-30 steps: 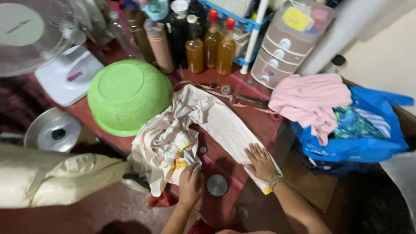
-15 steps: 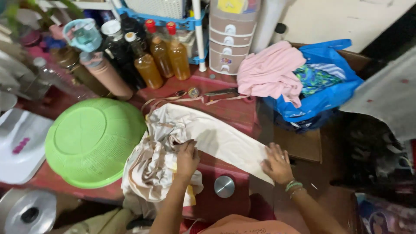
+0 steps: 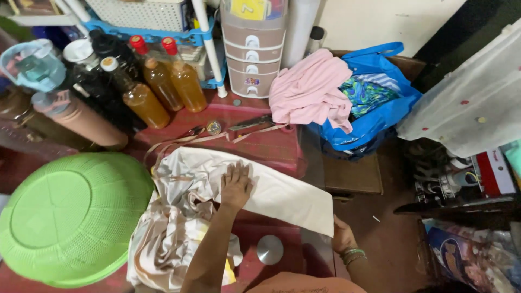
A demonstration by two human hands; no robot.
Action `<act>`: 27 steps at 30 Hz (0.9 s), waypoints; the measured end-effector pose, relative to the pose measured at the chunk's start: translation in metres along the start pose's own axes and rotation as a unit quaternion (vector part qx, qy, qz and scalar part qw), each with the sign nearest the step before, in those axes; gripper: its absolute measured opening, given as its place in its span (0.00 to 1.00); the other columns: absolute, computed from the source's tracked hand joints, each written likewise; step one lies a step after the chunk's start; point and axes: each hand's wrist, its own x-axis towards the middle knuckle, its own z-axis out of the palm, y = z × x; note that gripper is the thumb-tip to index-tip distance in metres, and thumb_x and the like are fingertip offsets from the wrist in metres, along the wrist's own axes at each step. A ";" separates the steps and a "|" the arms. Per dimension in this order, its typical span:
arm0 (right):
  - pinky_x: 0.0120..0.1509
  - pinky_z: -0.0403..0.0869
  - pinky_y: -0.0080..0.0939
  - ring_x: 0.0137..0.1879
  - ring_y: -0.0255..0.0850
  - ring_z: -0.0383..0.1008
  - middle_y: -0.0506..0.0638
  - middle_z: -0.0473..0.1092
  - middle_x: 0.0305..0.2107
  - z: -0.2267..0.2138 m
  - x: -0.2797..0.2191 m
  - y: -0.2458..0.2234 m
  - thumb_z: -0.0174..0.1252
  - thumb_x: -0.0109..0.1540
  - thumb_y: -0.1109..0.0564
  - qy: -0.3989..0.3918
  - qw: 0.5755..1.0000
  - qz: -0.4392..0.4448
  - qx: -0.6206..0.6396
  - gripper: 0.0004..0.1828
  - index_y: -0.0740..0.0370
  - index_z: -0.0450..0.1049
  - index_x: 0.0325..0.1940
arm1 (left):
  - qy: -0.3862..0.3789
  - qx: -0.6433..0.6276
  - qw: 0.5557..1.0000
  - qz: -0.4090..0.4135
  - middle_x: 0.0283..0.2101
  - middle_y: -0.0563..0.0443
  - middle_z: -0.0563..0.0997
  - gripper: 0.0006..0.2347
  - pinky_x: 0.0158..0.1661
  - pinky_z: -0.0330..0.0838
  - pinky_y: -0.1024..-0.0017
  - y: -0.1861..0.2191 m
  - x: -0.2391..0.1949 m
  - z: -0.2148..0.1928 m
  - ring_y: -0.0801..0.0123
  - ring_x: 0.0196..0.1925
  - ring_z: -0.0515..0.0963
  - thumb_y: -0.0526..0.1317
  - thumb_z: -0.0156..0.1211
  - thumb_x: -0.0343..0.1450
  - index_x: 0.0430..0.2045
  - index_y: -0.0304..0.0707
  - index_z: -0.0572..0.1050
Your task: The person lays out a piece of white fabric on a table and uses a measuring tape to measure its length. They then pick up a pink garment, measure it, and place the measuring tape on the white fabric to measure it again.
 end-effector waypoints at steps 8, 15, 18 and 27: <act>0.51 0.76 0.57 0.45 0.57 0.75 0.57 0.71 0.43 -0.004 0.037 -0.035 0.63 0.59 0.65 0.017 0.972 -0.234 -0.012 0.16 0.62 0.67 0.48 | -0.148 0.111 0.980 -0.070 0.81 0.61 0.39 0.29 0.71 0.28 0.34 -0.008 0.025 -0.022 0.52 0.82 0.34 0.67 0.27 0.76 0.75 0.73 0.45; 0.48 0.78 0.50 0.48 0.49 0.76 0.58 0.75 0.45 0.048 0.062 -0.066 0.70 0.59 0.62 0.064 0.899 -0.378 -0.212 0.23 0.58 0.71 0.56 | 0.222 0.142 0.964 0.037 0.75 0.51 0.66 0.29 0.68 0.35 0.31 -0.090 0.038 0.014 0.44 0.76 0.60 0.65 0.48 0.72 0.70 0.68 0.65; 0.68 0.70 0.57 0.67 0.52 0.69 0.48 0.73 0.56 0.078 0.057 -0.070 0.66 0.62 0.53 0.213 0.769 -0.421 -0.433 0.27 0.38 0.70 0.65 | 0.260 0.155 0.952 0.036 0.79 0.57 0.57 0.31 0.67 0.23 0.36 -0.108 0.043 0.025 0.45 0.79 0.53 0.68 0.43 0.72 0.73 0.73 0.59; 0.78 0.51 0.65 0.79 0.57 0.52 0.59 0.61 0.70 0.186 0.054 -0.010 0.42 0.66 0.36 0.076 0.274 -0.656 -0.699 0.35 0.53 0.65 0.73 | 0.025 0.073 0.993 0.093 0.76 0.52 0.60 0.24 0.69 0.40 0.30 0.034 0.031 0.025 0.43 0.79 0.49 0.56 0.47 0.74 0.67 0.60 0.67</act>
